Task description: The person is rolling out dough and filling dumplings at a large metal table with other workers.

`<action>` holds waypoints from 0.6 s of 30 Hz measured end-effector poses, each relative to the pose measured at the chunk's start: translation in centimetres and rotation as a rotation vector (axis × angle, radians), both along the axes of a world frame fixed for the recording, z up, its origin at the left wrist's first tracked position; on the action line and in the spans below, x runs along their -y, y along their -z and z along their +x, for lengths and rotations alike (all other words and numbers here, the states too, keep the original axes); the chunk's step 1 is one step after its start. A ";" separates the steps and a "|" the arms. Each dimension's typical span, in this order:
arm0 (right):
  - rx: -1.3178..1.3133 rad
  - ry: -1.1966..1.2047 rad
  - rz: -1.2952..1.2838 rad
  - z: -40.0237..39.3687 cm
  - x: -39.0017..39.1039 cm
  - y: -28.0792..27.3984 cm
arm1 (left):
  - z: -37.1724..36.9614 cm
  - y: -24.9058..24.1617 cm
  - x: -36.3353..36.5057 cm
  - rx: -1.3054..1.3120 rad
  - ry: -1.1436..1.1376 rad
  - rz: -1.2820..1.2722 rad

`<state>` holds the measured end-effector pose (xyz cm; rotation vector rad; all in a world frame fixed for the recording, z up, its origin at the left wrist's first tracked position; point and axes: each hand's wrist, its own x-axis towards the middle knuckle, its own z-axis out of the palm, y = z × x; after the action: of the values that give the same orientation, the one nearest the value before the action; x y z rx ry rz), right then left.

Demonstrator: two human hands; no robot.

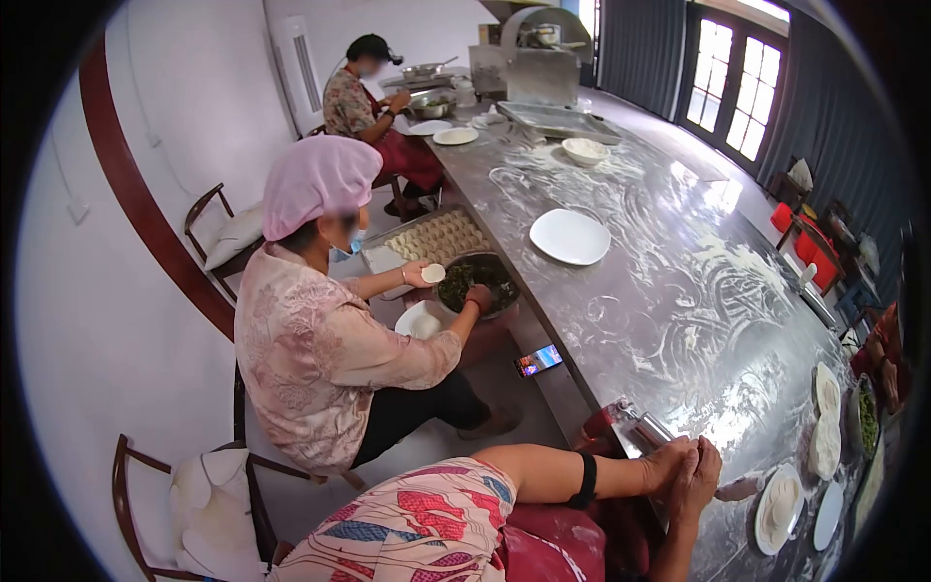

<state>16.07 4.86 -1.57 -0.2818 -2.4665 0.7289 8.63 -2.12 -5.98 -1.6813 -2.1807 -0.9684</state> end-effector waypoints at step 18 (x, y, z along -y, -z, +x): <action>-0.187 0.095 0.190 -0.4 0.7 1.5 | -0.2 2.3 -1.0 0.262 0.065 0.279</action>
<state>15.63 4.14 -3.08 -0.2457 -2.3067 0.4552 8.38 -1.09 -8.24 -1.5761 -2.0290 -1.5083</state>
